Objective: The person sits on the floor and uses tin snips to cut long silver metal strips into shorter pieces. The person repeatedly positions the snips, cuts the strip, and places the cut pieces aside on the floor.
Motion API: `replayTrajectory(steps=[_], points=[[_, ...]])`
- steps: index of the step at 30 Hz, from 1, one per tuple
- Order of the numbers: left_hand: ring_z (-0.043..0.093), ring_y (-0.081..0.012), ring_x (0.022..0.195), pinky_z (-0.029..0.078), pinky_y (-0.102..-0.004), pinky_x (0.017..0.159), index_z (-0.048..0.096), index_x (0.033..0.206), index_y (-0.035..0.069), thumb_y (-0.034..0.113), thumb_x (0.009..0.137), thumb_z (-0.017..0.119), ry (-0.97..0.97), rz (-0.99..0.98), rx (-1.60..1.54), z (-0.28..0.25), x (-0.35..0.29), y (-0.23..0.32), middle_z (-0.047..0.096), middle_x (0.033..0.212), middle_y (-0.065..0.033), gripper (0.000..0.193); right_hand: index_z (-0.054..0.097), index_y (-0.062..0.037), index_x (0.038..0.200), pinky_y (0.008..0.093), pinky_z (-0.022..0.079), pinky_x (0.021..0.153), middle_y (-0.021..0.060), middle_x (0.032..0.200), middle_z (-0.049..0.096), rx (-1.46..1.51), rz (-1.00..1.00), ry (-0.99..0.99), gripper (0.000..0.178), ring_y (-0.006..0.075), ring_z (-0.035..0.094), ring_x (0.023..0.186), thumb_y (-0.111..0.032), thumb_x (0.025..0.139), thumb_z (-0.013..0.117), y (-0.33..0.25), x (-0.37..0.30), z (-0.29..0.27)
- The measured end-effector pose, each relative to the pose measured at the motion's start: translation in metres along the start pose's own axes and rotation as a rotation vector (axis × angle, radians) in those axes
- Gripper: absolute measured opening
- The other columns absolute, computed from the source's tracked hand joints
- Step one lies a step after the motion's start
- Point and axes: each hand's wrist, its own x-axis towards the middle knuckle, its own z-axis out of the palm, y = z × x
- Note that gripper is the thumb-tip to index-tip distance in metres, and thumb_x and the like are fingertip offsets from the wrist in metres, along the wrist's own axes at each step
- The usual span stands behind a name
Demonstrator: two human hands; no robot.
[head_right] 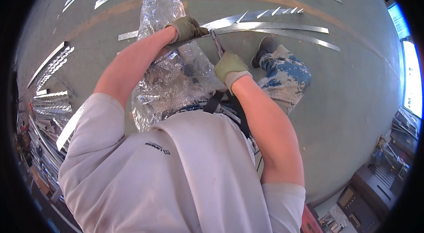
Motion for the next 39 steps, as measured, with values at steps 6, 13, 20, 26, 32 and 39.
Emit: replayTrajectory(steps=[6, 13, 20, 26, 32, 39], points=[[0.079, -0.0367, 0.109, 0.060, -0.0450, 0.102, 0.088, 0.116, 0.003, 0.067, 0.095, 0.083, 0.032, 0.021, 0.111, 0.006, -0.001, -0.003, 0.085, 0.115, -0.0207, 0.068, 0.076, 0.0007, 0.136, 0.0539, 0.059, 0.113, 0.0338, 0.138, 0.076, 0.047, 0.028, -0.019, 0.043, 0.0495, 0.073, 0.133, -0.025, 0.102, 0.068, -0.003, -0.008, 0.006], [0.079, -0.0373, 0.108, 0.059, -0.0464, 0.102, 0.088, 0.113, 0.002, 0.069, 0.094, 0.083, 0.026, 0.025, 0.003, 0.004, -0.006, -0.004, 0.085, 0.112, -0.0202, 0.070, 0.074, 0.0003, 0.137, 0.0558, 0.058, 0.113, 0.0339, 0.138, 0.075, 0.062, 0.019, -0.001, 0.045, 0.0514, 0.072, 0.132, -0.027, 0.103, 0.067, 0.007, -0.002, 0.018], [0.075, -0.0326, 0.089, 0.060, -0.0457, 0.090, 0.088, 0.101, 0.000, 0.067, 0.096, 0.083, 0.051, 0.053, 0.093, 0.016, 0.002, -0.006, 0.083, 0.095, -0.0205, 0.067, 0.072, 0.0001, 0.143, 0.0533, 0.058, 0.114, 0.0304, 0.146, 0.074, 0.004, -0.028, -0.009, 0.045, 0.0461, 0.073, 0.136, -0.023, 0.104, 0.066, 0.000, -0.004, 0.010], [0.075, -0.0317, 0.089, 0.061, -0.0453, 0.091, 0.088, 0.101, 0.001, 0.065, 0.096, 0.084, 0.059, 0.103, 0.106, 0.014, 0.010, -0.006, 0.083, 0.095, -0.0210, 0.065, 0.074, -0.0007, 0.141, 0.0541, 0.059, 0.112, 0.0299, 0.142, 0.076, 0.045, 0.012, -0.023, 0.042, 0.0467, 0.073, 0.135, -0.025, 0.107, 0.064, 0.000, -0.011, 0.005], [0.077, -0.0280, 0.090, 0.062, -0.0432, 0.091, 0.086, 0.113, 0.000, 0.065, 0.097, 0.084, 0.056, 0.073, 0.041, 0.006, 0.001, -0.001, 0.084, 0.096, -0.0182, 0.067, 0.071, -0.0001, 0.141, 0.0562, 0.056, 0.114, 0.0327, 0.140, 0.075, 0.178, 0.022, 0.016, 0.047, 0.0496, 0.072, 0.133, -0.029, 0.105, 0.064, 0.005, -0.007, 0.013], [0.079, -0.0198, 0.092, 0.062, -0.0390, 0.091, 0.087, 0.109, 0.006, 0.069, 0.104, 0.075, -0.266, -0.085, -0.204, -0.041, -0.030, 0.021, 0.085, 0.098, -0.0078, 0.065, 0.070, -0.0010, 0.142, 0.0550, 0.057, 0.113, 0.0337, 0.135, 0.076, 0.220, 0.018, 0.022, 0.052, 0.0504, 0.073, 0.129, -0.033, 0.101, 0.069, 0.021, -0.007, 0.005]])
